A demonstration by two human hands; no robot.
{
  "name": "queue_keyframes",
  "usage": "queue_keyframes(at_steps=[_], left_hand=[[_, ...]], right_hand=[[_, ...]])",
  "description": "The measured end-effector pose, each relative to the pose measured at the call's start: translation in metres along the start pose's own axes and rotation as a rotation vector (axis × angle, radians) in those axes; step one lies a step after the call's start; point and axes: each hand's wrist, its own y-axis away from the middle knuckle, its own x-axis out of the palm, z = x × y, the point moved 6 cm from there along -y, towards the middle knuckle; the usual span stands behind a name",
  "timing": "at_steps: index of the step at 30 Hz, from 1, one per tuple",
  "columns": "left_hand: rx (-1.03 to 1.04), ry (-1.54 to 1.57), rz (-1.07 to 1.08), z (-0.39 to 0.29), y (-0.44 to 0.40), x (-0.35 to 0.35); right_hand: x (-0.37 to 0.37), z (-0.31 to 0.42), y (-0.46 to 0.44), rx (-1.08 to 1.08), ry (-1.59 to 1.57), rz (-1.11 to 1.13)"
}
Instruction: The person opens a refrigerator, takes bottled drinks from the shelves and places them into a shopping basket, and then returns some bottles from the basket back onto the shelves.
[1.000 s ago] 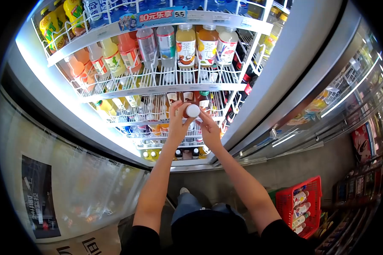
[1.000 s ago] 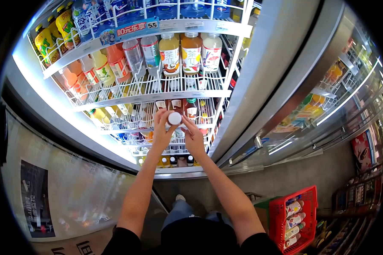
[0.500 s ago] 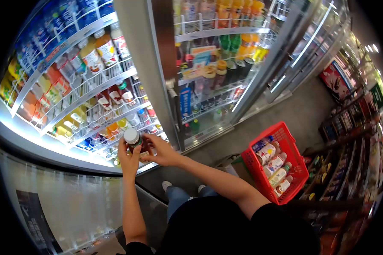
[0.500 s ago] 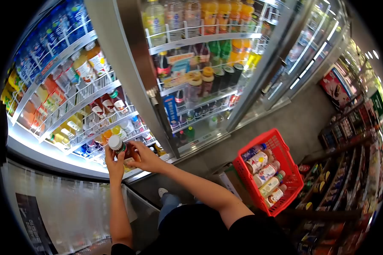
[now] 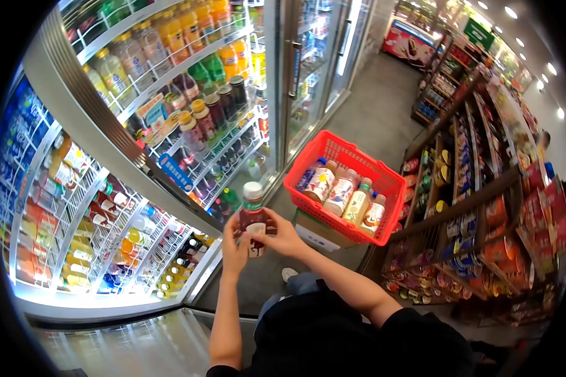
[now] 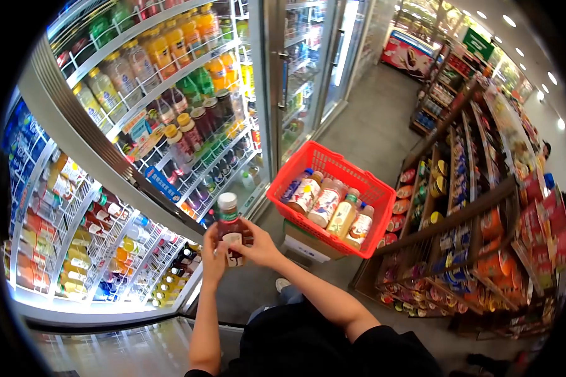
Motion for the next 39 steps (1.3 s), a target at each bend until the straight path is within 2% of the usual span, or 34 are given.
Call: queue_keyframes(at_steps=[2,5,8,11,17,21,24,26,27,31,33,35,36,38,39], left_hand=[[-0.082,-0.062,0.113,0.003,0.014,0.023],[-0.104,-0.031,0.167,-0.004,0.031,0.048],[-0.174,0.216,0.202,-0.007,0.046,0.076],[-0.251,0.211,0.264,-0.006,0.058,0.097],[-0.229,0.206,0.356,-0.004,0.064,0.139],[-0.245,0.317,0.445,-0.018,0.044,0.190],[-0.216,0.275,0.506,-0.029,0.029,0.239],[-0.143,0.165,0.456,-0.038,0.017,0.270],[-0.159,0.163,0.484,-0.040,0.012,0.288],[-0.177,0.202,0.622,-0.020,-0.009,0.353],[-0.221,0.146,0.653,-0.005,-0.016,0.376],[-0.325,0.123,0.643,-0.003,-0.016,0.389],[-0.321,0.121,0.642,0.011,-0.019,0.397],[-0.139,-0.067,0.690,0.008,-0.030,0.409],[-0.222,-0.062,0.676,0.016,-0.026,0.412]], right_hand=[[-0.017,0.003,0.020,-0.020,0.004,-0.048],[-0.036,-0.008,0.048,0.023,-0.007,-0.182],[-0.051,-0.015,0.075,0.101,-0.029,-0.238],[-0.064,-0.022,0.101,0.106,-0.058,-0.294],[-0.097,-0.014,0.138,0.059,-0.154,-0.346],[-0.142,-0.012,0.151,0.024,-0.199,-0.445],[-0.184,0.007,0.156,0.023,-0.189,-0.523],[-0.219,0.010,0.158,0.068,-0.024,-0.563],[-0.240,-0.006,0.159,0.026,-0.007,-0.623],[-0.293,0.006,0.168,0.008,0.135,-0.772],[-0.317,-0.008,0.169,0.200,0.309,-0.818],[-0.322,0.008,0.168,0.244,0.299,-0.801],[-0.327,0.013,0.168,0.292,0.292,-0.783],[-0.337,0.002,0.165,0.284,0.384,-0.786],[-0.341,-0.006,0.163,0.280,0.381,-0.771]])
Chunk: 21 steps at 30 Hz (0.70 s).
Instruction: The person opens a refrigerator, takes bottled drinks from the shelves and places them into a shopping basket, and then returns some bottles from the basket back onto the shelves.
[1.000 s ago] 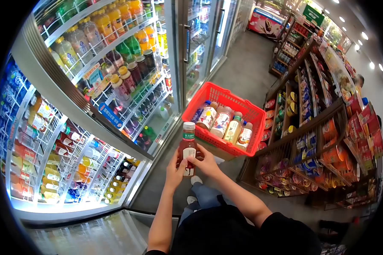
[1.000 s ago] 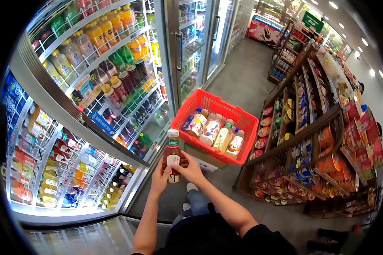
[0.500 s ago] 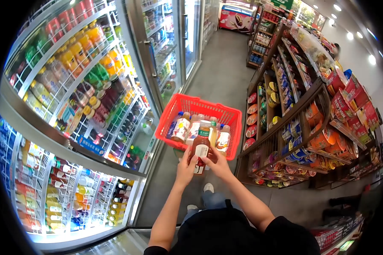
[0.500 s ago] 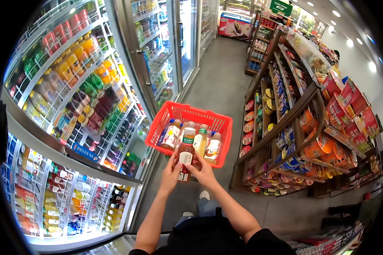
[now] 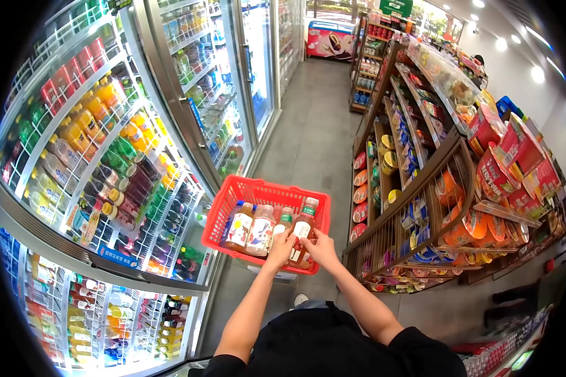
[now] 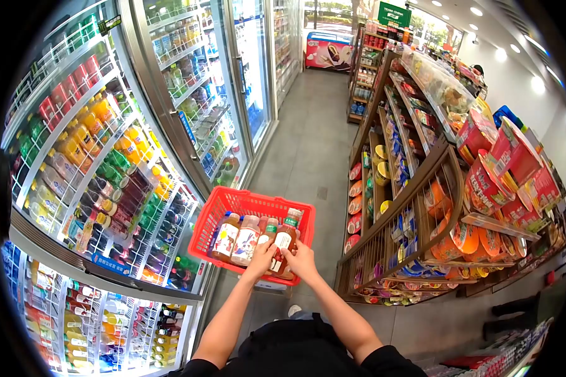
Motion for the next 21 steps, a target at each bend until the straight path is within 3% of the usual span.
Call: queue_keyframes(at_steps=[5,7,8,15,17,19,21], left_hand=[[0.038,-0.266,-0.024,0.029,-0.012,0.008],[0.114,-0.472,-0.127,0.024,-0.006,0.006],[0.016,-0.456,-0.058,0.024,-0.006,0.009],[0.096,-0.615,-0.119,0.007,0.009,0.004],[0.098,-0.575,-0.139,0.003,0.013,-0.005],[-0.030,-0.389,-0.111,-0.006,0.023,-0.014],[0.022,-0.381,-0.219,-0.002,0.034,-0.027]], right_hand=[[0.012,-0.032,-0.023,-0.009,0.040,0.106],[0.019,-0.041,-0.030,-0.054,0.106,0.131],[0.023,-0.047,-0.032,-0.065,0.094,0.147],[0.015,-0.031,-0.037,-0.114,0.264,0.137],[0.010,-0.015,-0.039,-0.151,0.303,0.103],[0.010,0.006,-0.044,-0.166,0.316,0.184],[0.012,0.027,-0.050,-0.253,0.253,0.088]])
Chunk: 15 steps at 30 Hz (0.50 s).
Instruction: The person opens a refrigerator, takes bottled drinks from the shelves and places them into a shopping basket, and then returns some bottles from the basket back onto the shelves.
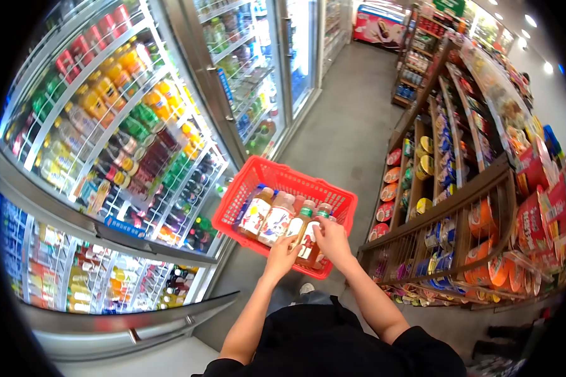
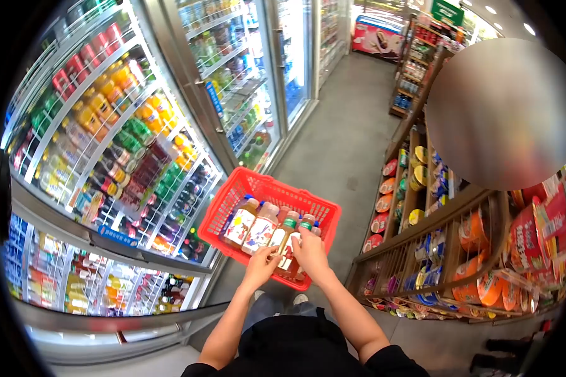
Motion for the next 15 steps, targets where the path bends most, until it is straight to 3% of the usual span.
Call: queue_keyframes(at_steps=[4,6,11,15], left_hand=[[-0.072,0.127,-0.231,0.018,0.017,-0.048],[-0.154,0.261,-0.398,0.033,0.031,-0.082],[-0.248,0.541,-0.785,0.079,0.076,-0.169],[-0.282,0.527,-0.938,0.103,0.125,-0.213]], right_hand=[[0.019,0.045,-0.019,-0.228,-0.225,-0.056],[0.035,0.075,-0.018,-0.147,-0.400,0.078],[0.111,0.141,0.013,-0.200,-0.607,0.492],[0.175,0.180,0.037,-0.175,-0.674,0.721]])
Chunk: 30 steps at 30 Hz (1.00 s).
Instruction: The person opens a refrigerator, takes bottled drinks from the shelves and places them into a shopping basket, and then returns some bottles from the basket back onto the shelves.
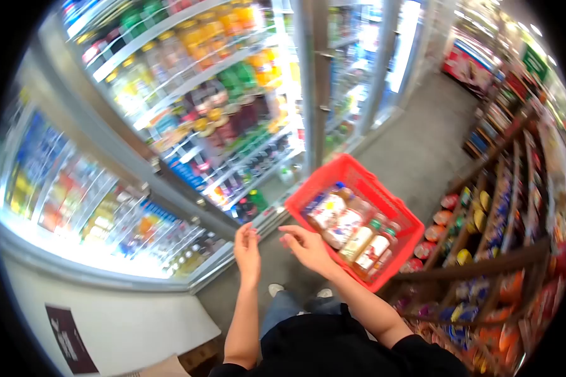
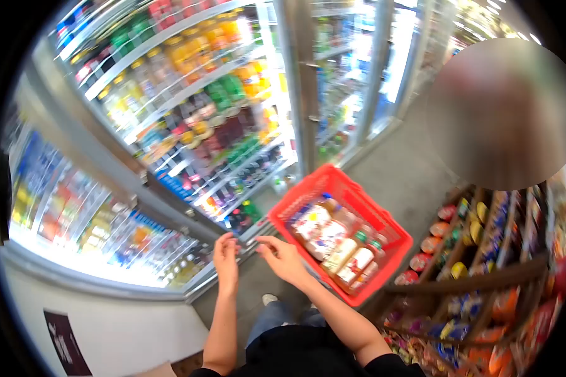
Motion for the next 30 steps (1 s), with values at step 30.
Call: queue_keyframes(at_steps=[30], left_hand=[[-0.025,0.211,-0.028,-0.076,-0.257,-0.225]], right_hand=[[0.262,0.021,-0.138,0.044,-0.166,0.212]])
